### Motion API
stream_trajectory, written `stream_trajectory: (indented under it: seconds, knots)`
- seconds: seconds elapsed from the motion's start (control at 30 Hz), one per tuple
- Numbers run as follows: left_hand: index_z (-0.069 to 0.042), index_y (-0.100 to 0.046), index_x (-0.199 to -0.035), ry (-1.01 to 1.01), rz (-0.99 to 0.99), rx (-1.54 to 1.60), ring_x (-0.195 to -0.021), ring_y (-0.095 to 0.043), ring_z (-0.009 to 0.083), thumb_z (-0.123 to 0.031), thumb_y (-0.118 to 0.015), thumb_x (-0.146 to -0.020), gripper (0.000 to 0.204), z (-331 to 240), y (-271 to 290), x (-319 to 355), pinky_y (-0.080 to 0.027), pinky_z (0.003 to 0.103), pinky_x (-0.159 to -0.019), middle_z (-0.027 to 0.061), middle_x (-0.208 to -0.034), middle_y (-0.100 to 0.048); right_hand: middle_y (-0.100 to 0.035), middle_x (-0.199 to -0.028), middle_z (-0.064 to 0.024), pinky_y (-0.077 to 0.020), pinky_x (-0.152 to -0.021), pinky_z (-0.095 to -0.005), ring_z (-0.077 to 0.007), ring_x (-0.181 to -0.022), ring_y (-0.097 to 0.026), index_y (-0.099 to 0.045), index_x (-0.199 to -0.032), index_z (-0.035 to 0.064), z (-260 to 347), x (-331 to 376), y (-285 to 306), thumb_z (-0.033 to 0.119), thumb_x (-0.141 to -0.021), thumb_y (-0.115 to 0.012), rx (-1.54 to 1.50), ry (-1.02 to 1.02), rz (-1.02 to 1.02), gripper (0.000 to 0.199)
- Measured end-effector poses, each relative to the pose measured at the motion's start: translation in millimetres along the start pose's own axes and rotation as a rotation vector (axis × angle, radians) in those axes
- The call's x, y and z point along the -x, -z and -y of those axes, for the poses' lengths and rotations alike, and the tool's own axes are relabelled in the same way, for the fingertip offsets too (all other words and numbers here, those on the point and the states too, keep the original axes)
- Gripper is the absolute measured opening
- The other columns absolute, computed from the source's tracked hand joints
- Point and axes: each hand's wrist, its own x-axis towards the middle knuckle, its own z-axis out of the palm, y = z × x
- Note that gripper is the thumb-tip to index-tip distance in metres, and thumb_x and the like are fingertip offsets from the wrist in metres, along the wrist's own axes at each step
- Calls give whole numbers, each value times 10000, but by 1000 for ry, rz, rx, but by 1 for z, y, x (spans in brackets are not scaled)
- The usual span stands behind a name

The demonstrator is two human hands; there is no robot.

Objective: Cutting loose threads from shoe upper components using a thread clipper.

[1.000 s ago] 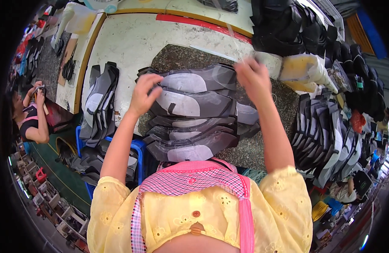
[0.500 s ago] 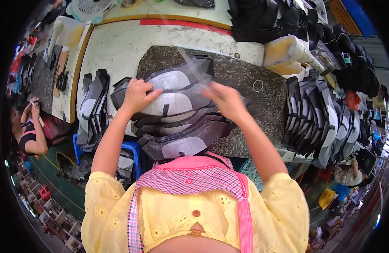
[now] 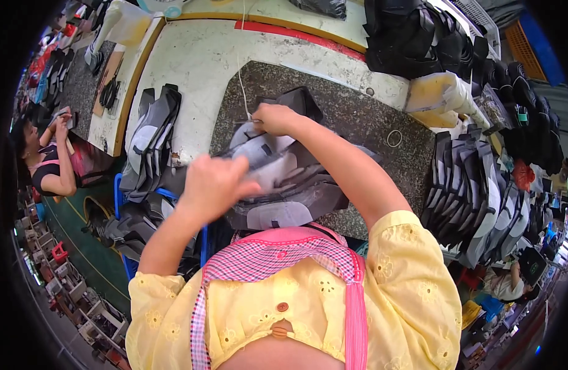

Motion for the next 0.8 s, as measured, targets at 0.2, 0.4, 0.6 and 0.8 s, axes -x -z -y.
stream_trajectory:
  seconds: [0.2, 0.4, 0.6, 0.8]
  knots:
    - [-97, -537, -649, -396, 76, 711, -436, -481, 147, -301, -738, -656, 287, -36, 73, 10, -309, 276, -445, 5, -536, -504, -624, -802, -146, -466, -700, -389, -285, -760, -596, -618, -820, 32, -14, 0, 45, 233, -743, -584, -71, -60, 235, 218]
    - [-7, -589, -790, 456, 162, 1473, -640, -532, 53, -129, -697, -708, 183, 27, -42, 14, -432, 260, -561, 43, -653, -567, -630, -787, -38, -462, -666, -276, -113, -711, -572, -598, -808, 17, -24, 76, 133, 94, -810, -535, -351, -357, -351, 99]
    - [-68, -563, -753, -351, 139, 1200, -574, -533, 210, -238, -681, -742, 208, -50, -3, 0, -382, 302, -525, 50, -650, -533, -647, -916, -58, -439, -791, -285, -146, -837, -574, -611, -901, 10, 23, 120, 99, 121, -837, -543, -530, -260, 102, 146]
    - [-68, -559, -727, -708, 65, 1366, -493, -444, 195, -217, -677, -753, 191, -69, 51, 14, -298, 318, -471, 27, -597, -436, -601, -743, -88, -440, -665, -306, -169, -711, -554, -578, -831, -2, -13, 155, 48, 51, -797, -548, -129, -88, 315, 69]
